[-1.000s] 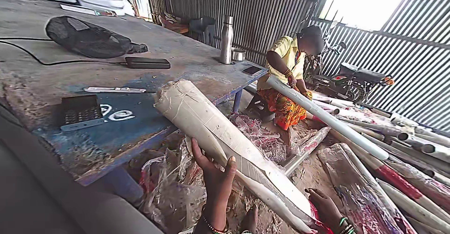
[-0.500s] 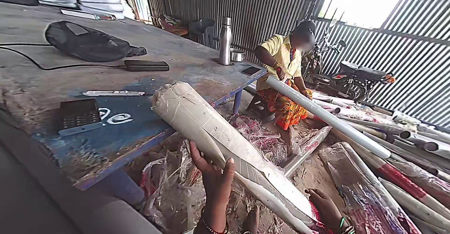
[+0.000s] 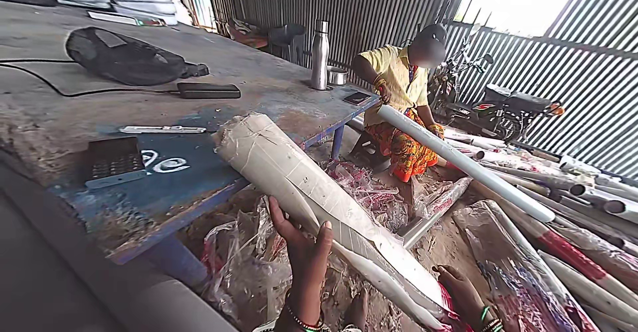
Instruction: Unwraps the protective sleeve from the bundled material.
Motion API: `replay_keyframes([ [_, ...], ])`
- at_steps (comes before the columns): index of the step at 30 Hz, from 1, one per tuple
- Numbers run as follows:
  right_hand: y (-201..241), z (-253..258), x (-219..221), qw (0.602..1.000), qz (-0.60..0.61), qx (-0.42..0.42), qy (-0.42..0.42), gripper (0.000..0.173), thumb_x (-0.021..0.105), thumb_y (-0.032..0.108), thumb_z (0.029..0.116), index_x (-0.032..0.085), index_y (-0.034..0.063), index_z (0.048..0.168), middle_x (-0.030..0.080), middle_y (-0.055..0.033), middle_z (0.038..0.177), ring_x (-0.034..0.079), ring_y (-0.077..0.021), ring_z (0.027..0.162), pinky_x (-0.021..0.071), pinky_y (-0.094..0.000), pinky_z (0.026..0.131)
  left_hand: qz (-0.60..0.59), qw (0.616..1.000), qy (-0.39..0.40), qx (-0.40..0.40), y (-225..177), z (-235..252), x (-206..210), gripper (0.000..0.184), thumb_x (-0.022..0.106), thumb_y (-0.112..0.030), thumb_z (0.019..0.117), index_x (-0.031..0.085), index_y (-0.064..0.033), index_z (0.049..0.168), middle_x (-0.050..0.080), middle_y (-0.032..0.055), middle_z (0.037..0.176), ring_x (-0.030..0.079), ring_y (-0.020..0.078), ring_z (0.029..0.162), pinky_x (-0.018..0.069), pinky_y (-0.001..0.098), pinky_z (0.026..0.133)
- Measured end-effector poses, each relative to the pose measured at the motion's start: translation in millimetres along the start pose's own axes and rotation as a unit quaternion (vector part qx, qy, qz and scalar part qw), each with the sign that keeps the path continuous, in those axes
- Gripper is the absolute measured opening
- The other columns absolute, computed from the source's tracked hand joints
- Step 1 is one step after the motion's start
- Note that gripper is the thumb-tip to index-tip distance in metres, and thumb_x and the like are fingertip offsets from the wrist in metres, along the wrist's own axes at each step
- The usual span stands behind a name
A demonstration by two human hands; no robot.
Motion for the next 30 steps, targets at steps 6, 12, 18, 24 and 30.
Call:
replay_keyframes([
  [6,-2,2,0,1.000,-0.012,0.002,0.000,0.024,0.047,0.015,0.1085,0.065,0.0009,0.111,0.054,0.0028,0.067,0.051,-0.0051,0.058,0.0453,-0.0243,0.060,-0.004,1.000,-0.003,-0.002,0,0,0,0.117,0.069,-0.030,0.0738,-0.002,0.0058,0.159,0.014,0.0348,0.161,0.039,0.0111,0.141,0.0415,0.0179,0.105],
  [12,-1,1,-1,1.000,-0.012,-0.009,-0.001,0.023,0.047,0.015,0.1081,0.065,0.0008,0.109,0.054,0.0035,0.068,0.051,-0.0038,0.059,0.0446,-0.0230,0.060,-0.003,1.000,0.003,0.004,-1,0,1,0.117,0.068,-0.032,0.0764,-0.004,0.0070,0.159,0.011,0.0352,0.162,0.035,0.0109,0.144,0.0394,0.0176,0.107],
  [18,2,-1,-1,0.999,-0.036,-0.007,0.010,0.025,0.048,0.015,0.1082,0.065,-0.0013,0.115,0.057,-0.0008,0.076,0.053,-0.0078,0.067,0.0452,-0.0281,0.069,-0.023,1.000,0.001,0.002,-2,-1,2,0.119,0.070,-0.033,0.0770,-0.007,0.0048,0.159,0.010,0.0334,0.162,0.035,0.0073,0.144,0.0395,0.0153,0.106],
  [24,0,5,0,0.999,-0.026,0.004,0.019,0.023,0.048,0.015,0.1084,0.065,0.0002,0.112,0.053,0.0023,0.068,0.050,-0.0054,0.060,0.0443,-0.0250,0.062,-0.027,1.000,0.000,0.003,-1,0,3,0.118,0.068,-0.032,0.0765,-0.007,0.0063,0.159,0.010,0.0339,0.162,0.035,0.0107,0.145,0.0392,0.0178,0.108],
  [30,-44,48,-26,0.979,-0.160,0.099,0.073,0.030,0.047,0.018,0.1105,0.064,-0.0042,0.119,0.056,-0.0040,0.077,0.050,-0.0085,0.064,0.0433,-0.0267,0.065,-0.032,0.999,0.004,0.021,-1,0,2,0.119,0.070,-0.034,0.0780,-0.007,0.0088,0.157,0.011,0.0352,0.161,0.035,0.0078,0.144,0.0383,0.0161,0.109],
])
Point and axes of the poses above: each hand's wrist, its own z-axis towards the middle knuckle, its own x-axis out of the palm, y = z × x, the point moved 5 cm from there along z, towards the middle knuckle
